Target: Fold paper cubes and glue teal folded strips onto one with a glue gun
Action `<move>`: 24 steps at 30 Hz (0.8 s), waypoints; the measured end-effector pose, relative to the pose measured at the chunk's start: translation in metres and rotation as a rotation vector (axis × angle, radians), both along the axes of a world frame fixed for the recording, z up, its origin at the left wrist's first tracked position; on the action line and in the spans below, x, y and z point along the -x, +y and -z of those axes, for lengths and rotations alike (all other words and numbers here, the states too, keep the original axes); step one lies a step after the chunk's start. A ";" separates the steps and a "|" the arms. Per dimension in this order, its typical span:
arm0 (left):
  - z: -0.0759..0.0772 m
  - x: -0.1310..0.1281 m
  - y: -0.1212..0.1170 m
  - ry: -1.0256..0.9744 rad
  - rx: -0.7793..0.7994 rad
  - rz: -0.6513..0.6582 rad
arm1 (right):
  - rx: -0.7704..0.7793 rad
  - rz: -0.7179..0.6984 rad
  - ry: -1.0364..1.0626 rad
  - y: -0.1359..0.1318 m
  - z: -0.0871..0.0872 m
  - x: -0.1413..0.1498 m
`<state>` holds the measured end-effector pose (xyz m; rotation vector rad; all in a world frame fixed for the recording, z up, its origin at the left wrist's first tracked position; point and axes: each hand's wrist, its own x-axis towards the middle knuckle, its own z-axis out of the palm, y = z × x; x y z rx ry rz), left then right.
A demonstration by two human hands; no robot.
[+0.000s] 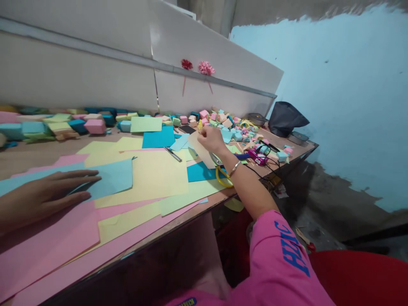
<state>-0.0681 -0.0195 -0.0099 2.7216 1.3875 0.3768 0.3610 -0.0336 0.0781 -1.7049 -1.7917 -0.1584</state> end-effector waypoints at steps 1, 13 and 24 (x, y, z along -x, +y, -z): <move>0.002 0.002 0.001 -0.001 -0.001 0.008 | -0.026 -0.044 0.134 0.000 -0.001 -0.003; 0.000 0.005 -0.008 -0.015 0.013 0.045 | 0.163 -0.628 1.142 0.003 -0.013 0.034; -0.012 0.001 -0.022 -0.118 -0.028 -0.036 | 0.260 -0.283 1.167 0.054 0.045 0.111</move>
